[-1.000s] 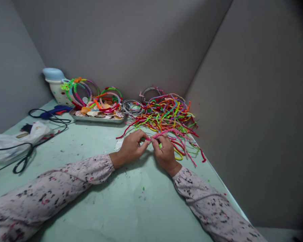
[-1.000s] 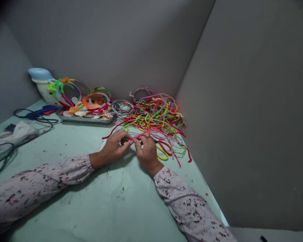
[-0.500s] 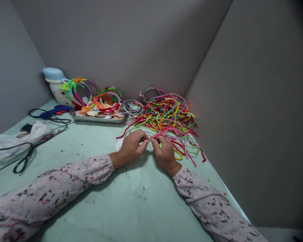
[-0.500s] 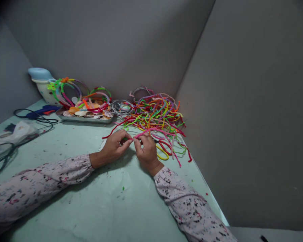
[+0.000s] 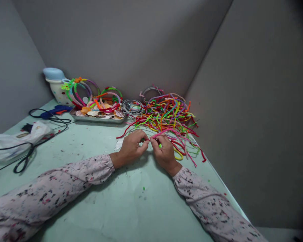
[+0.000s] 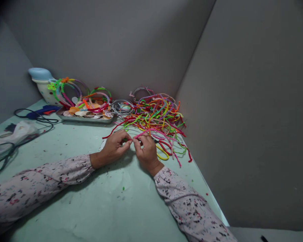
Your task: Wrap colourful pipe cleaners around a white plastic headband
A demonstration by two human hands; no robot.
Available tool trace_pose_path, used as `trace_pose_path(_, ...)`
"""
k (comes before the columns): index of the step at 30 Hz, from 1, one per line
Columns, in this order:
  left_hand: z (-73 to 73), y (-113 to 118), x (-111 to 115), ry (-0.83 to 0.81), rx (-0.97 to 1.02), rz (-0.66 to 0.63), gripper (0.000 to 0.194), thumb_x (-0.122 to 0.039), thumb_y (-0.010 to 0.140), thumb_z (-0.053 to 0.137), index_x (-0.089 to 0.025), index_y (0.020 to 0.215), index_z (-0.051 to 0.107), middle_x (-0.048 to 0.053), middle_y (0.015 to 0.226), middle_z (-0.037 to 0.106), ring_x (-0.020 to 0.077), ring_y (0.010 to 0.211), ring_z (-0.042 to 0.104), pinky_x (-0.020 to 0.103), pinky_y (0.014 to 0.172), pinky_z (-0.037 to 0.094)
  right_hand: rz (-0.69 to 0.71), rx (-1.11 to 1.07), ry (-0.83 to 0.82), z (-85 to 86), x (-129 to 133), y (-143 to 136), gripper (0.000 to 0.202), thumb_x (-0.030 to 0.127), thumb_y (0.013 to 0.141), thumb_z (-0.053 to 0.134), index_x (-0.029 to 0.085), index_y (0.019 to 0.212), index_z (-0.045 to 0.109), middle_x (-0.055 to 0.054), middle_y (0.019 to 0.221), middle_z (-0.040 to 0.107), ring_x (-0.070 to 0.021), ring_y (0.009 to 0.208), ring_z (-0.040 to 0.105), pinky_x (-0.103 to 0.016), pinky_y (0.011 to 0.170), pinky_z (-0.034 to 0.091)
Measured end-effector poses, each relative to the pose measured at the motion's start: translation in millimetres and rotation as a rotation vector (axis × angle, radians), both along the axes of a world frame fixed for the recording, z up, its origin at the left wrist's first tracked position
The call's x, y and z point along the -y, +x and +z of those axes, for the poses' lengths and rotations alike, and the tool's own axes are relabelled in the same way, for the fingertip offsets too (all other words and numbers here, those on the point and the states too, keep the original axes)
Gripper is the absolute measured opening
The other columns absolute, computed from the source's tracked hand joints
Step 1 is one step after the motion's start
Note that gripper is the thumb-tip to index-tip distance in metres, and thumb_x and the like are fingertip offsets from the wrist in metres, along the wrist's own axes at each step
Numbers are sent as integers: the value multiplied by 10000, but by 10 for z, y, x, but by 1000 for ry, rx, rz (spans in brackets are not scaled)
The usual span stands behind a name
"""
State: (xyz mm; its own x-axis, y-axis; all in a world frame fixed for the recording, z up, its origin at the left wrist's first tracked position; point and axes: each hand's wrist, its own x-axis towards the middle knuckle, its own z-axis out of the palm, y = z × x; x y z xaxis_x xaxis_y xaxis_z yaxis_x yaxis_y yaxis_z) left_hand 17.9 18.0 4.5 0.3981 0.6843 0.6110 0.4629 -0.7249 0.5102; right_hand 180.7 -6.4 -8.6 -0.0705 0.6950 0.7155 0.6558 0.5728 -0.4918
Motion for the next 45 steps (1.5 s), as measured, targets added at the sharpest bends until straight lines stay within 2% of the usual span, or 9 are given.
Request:
trace_pose_path(10,-10,-4,-11,6,17,12,67,-191,829,524,-181,767,549,19,749,570,159,737,511,296,664,392,76,-28,-25,8,-6,9,127,217,921,494,190,839,587,-39,818,585,-165,788,544,-303,716,449)
trace_pose_path(29,-13,-10,-19,-29,-6,-20,83,-225,851,519,-171,818,573,27,771,567,153,720,503,284,639,395,26,22,-29,-9,-7,18,109,221,906,503,200,811,552,-31,780,554,-171,754,507,-312,694,419)
trace_pose_path(45,-9,0,-16,-31,9,-9,56,-184,821,525,-176,772,552,16,751,559,155,733,502,286,654,388,39,36,-39,8,9,2,90,195,893,515,202,817,562,-28,795,575,-165,747,514,-302,685,412)
